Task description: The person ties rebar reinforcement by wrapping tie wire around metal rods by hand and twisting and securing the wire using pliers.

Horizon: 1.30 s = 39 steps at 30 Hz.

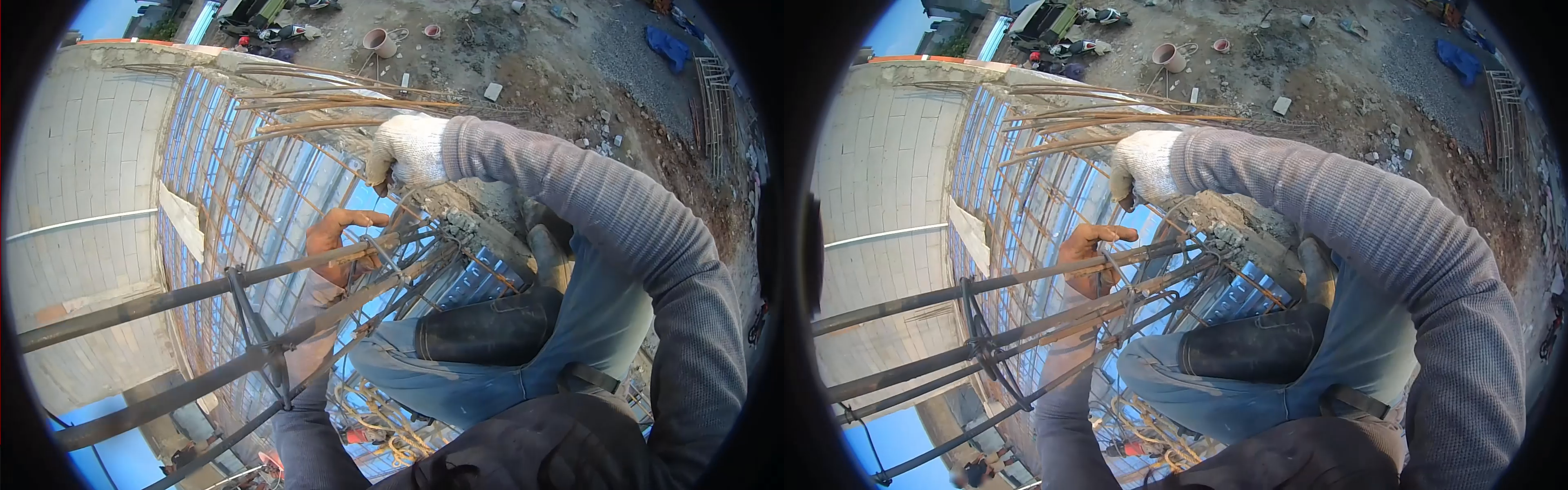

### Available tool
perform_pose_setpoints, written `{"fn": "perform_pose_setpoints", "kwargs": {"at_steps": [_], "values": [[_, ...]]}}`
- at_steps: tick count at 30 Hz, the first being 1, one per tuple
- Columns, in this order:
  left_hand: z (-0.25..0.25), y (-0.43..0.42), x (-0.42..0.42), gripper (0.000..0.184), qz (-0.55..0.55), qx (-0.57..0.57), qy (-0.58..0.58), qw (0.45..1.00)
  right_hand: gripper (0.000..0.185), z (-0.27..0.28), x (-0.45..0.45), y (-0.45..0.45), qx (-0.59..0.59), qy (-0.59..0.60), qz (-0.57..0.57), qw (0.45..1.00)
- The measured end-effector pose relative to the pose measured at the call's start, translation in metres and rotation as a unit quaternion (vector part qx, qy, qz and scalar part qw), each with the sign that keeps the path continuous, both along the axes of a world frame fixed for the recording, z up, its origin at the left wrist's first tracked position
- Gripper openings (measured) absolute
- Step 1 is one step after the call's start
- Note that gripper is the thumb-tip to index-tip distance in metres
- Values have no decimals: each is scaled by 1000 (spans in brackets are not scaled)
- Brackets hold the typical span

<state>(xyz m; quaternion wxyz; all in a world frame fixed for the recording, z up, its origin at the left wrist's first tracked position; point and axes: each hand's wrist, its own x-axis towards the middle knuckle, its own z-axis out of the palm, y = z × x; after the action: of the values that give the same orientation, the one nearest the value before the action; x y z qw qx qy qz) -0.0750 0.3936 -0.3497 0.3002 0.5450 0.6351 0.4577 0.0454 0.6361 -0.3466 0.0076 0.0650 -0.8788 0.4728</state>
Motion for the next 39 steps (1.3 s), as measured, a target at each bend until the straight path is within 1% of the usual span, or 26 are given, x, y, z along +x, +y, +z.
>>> {"fn": "perform_pose_setpoints", "kwargs": {"at_steps": [2,4,6,7,8,10,11,12,13,14,16,17,19,21,22,23,24,25,26,28,30,32,33,36,37,39], "values": [[-6,6,-1,65,-64,40,-88,993,21,15,15,-5,3,4,-32,999],[-7,8,0,66,-62,17,-92,994,27,22,27,-14,52,50,-94,993],[-8,7,4,69,-41,-11,-99,994,29,28,41,-15,80,91,-94,988],[-19,17,5,60,-92,95,-40,990,32,29,46,-12,120,133,-89,980],[-20,14,9,60,-90,93,-41,991,32,29,47,-10,118,133,-88,980],[-14,6,20,49,36,31,8,999,38,28,47,-5,98,136,-55,984],[-7,13,22,40,16,50,16,998,38,28,47,-6,98,139,-55,984],[-5,14,19,40,17,51,17,998,36,29,50,-10,143,210,-95,963],[-2,13,16,40,5,64,85,994,34,31,52,-15,186,279,-134,933],[-1,13,14,41,-6,76,151,986,34,35,56,-19,187,279,-131,933],[-2,13,13,43,32,75,159,984,34,43,61,-27,179,338,-85,920],[-12,4,8,48,55,71,174,981,32,41,60,-31,171,316,-21,933],[-25,-5,5,53,80,68,188,976,32,21,55,-39,164,310,7,936],[-30,-2,3,63,55,104,88,989,33,18,55,-38,120,323,29,938],[-27,-2,-1,63,57,108,88,989,33,18,55,-38,123,324,32,938],[-23,-4,-9,66,21,17,-107,994,25,14,56,-38,78,315,27,946],[-11,2,-9,69,-16,-73,-296,952,17,11,54,-39,32,306,24,951],[6,6,-7,69,-73,-113,-185,973,19,7,50,-41,-37,316,5,948],[14,6,-10,69,-68,-110,-187,974,19,6,52,-44,-36,315,11,948],[26,2,-20,70,-73,-219,-302,925,21,5,55,-50,-192,178,-63,963],[22,-3,-23,62,-54,-162,-338,926,20,9,53,-55,-212,151,-72,963],[25,1,-22,52,34,-186,-438,879,17,16,57,-63,-240,29,-146,959],[37,7,-12,36,65,-180,-396,898,17,21,59,-65,-239,29,-142,960],[53,20,-7,24,98,-218,-322,916,20,33,64,-70,-184,-25,-177,967],[62,22,8,20,126,-184,-254,941,22,30,64,-73,-171,0,-195,966],[73,15,10,20,131,-142,-201,960,24,28,65,-77,-165,62,-224,958]]}}
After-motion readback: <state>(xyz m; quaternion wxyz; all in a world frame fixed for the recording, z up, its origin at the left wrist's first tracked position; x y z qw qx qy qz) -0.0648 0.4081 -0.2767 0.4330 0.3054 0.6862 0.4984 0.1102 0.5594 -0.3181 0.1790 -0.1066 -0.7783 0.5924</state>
